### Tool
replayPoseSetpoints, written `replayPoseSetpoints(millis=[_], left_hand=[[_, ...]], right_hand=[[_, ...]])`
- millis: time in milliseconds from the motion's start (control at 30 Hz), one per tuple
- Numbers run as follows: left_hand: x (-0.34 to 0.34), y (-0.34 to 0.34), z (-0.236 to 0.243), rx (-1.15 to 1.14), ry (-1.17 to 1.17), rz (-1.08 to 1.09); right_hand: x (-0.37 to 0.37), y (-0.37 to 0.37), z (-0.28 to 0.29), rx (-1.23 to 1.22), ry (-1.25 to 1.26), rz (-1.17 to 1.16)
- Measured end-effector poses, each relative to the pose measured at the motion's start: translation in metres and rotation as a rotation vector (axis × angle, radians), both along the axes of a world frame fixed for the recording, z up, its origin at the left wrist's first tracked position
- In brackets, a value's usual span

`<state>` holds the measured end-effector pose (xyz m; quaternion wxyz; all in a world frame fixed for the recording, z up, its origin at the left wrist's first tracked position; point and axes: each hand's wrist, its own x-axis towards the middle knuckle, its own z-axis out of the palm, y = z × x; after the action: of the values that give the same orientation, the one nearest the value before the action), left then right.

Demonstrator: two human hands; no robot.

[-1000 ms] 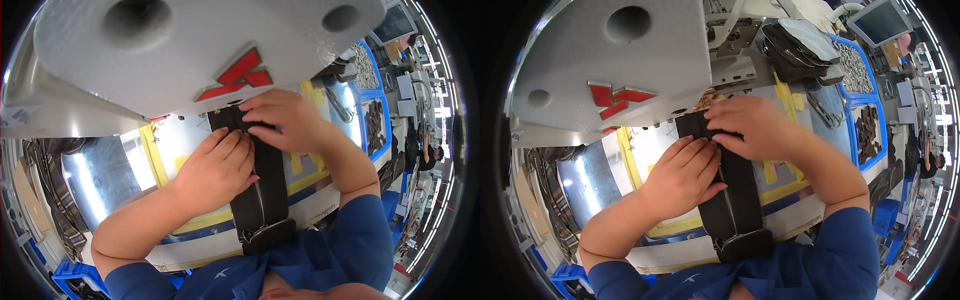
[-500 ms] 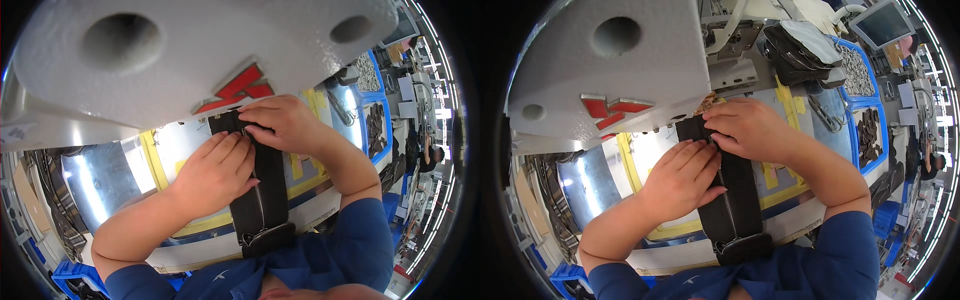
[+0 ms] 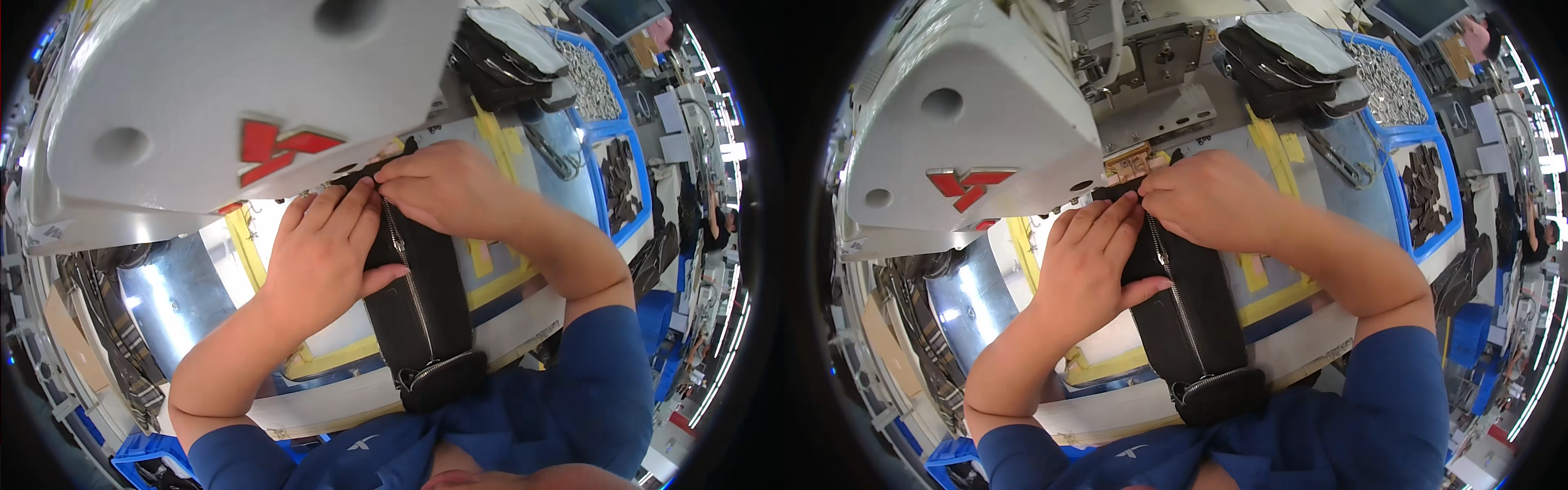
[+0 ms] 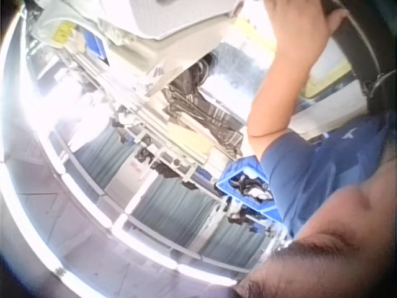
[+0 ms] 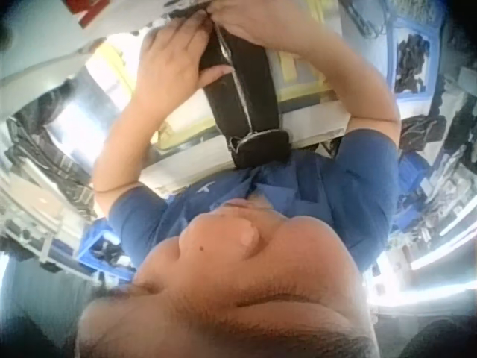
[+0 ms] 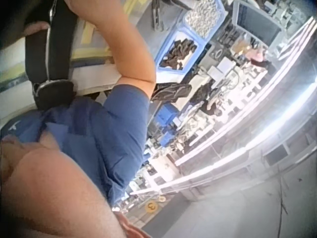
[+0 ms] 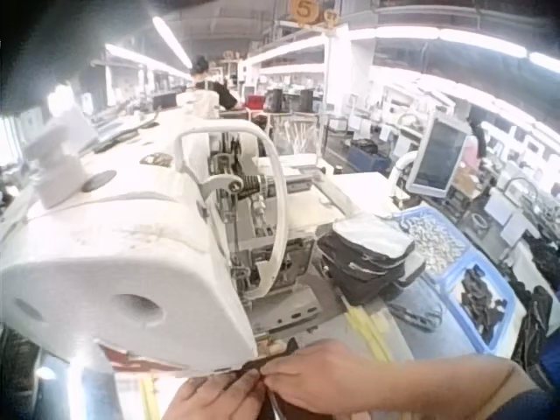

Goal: The person operates an industrial sewing machine to stitch a zipper onto a black fabric pouch. They align the zipper, guide the pouch under the needle, and sew along the edge. After sewing, they remove the pouch, inspect the seam, and prepare the next pouch for the same process.

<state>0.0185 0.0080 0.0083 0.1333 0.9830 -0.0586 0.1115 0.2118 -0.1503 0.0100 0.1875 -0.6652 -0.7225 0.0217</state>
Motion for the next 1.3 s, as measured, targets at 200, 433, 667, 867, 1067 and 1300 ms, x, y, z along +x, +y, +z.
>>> replayPoseSetpoints(millis=[200,433,667,867,1067,1300], left_hand=[[-0.001,-0.002,0.004,0.023,0.043,0.031],[-0.002,0.002,0.01,0.047,0.049,0.109],[-0.003,0.008,0.012,0.047,0.068,0.143],[-0.006,0.007,0.011,0.03,0.081,0.153],[-0.006,0.005,0.019,0.039,0.167,0.186],[-0.004,0.01,0.014,-0.027,0.156,0.144]], right_hand=[[0.001,-0.005,0.014,-0.14,0.021,-0.023],[-0.011,0.01,0.016,-0.083,0.078,-0.059],[-0.018,0.02,0.012,-0.103,0.144,-0.12],[-0.021,0.022,0.013,-0.107,0.083,-0.107],[-0.026,0.023,0.009,-0.113,0.067,-0.091],[-0.023,0.02,0.014,-0.156,0.06,-0.13]])
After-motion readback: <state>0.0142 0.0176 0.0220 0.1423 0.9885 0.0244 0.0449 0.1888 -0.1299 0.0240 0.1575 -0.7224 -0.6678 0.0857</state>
